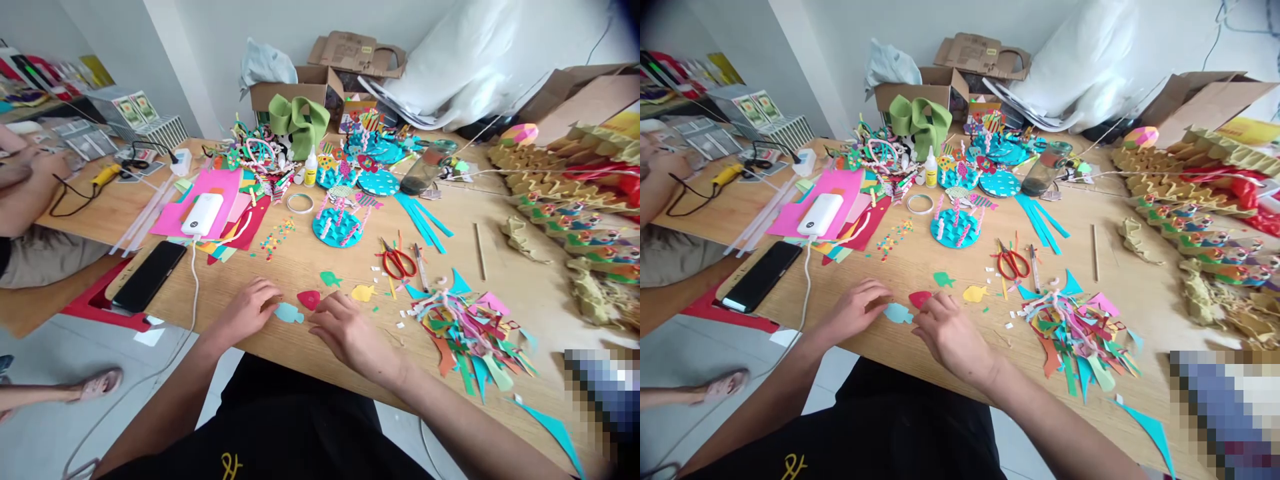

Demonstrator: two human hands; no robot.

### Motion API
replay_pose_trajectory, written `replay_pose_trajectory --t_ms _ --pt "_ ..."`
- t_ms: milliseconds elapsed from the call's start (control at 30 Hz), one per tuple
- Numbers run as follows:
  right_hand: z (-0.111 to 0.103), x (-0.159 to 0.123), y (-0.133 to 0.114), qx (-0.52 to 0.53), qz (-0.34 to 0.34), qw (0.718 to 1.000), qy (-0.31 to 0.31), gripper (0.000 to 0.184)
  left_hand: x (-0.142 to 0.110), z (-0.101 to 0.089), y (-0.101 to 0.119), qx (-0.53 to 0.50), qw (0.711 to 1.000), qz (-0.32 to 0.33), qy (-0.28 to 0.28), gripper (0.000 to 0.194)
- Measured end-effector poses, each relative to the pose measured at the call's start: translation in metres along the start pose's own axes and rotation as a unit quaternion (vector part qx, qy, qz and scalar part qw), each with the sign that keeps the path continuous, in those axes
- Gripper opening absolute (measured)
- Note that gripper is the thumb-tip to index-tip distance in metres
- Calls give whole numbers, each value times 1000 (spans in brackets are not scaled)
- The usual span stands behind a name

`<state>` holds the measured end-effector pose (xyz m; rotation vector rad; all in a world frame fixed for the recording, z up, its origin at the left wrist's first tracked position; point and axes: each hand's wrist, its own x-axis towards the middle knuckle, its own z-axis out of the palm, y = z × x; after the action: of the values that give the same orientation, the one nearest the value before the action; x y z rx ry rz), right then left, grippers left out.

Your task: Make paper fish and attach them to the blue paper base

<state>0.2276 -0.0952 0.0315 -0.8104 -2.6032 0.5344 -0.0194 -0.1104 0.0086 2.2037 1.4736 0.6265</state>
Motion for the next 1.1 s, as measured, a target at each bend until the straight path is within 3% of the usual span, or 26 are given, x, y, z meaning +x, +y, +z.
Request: replay_pose_trajectory --t_ms 233,467,633,733,933,1100 --pt "36 2 -14 -130 -1 991 22 16 -9 14 -5 -28 997 0 72 33" --pt "51 3 -19 -188 19 981 54 12 -12 25 -17 -15 989 13 145 35" --pt "54 -5 -27 -178 35 982 43 12 -14 25 -17 -7 984 6 179 34" --pt "55 -10 -30 -167 39 984 41 21 -17 22 -13 -8 981 0 192 34" --pt "61 -15 -32 -157 38 986 52 63 -22 20 -13 -8 977 2 215 35" --pt "67 -28 -36 -166 3 985 50 66 -25 21 -17 -6 974 3 225 34"
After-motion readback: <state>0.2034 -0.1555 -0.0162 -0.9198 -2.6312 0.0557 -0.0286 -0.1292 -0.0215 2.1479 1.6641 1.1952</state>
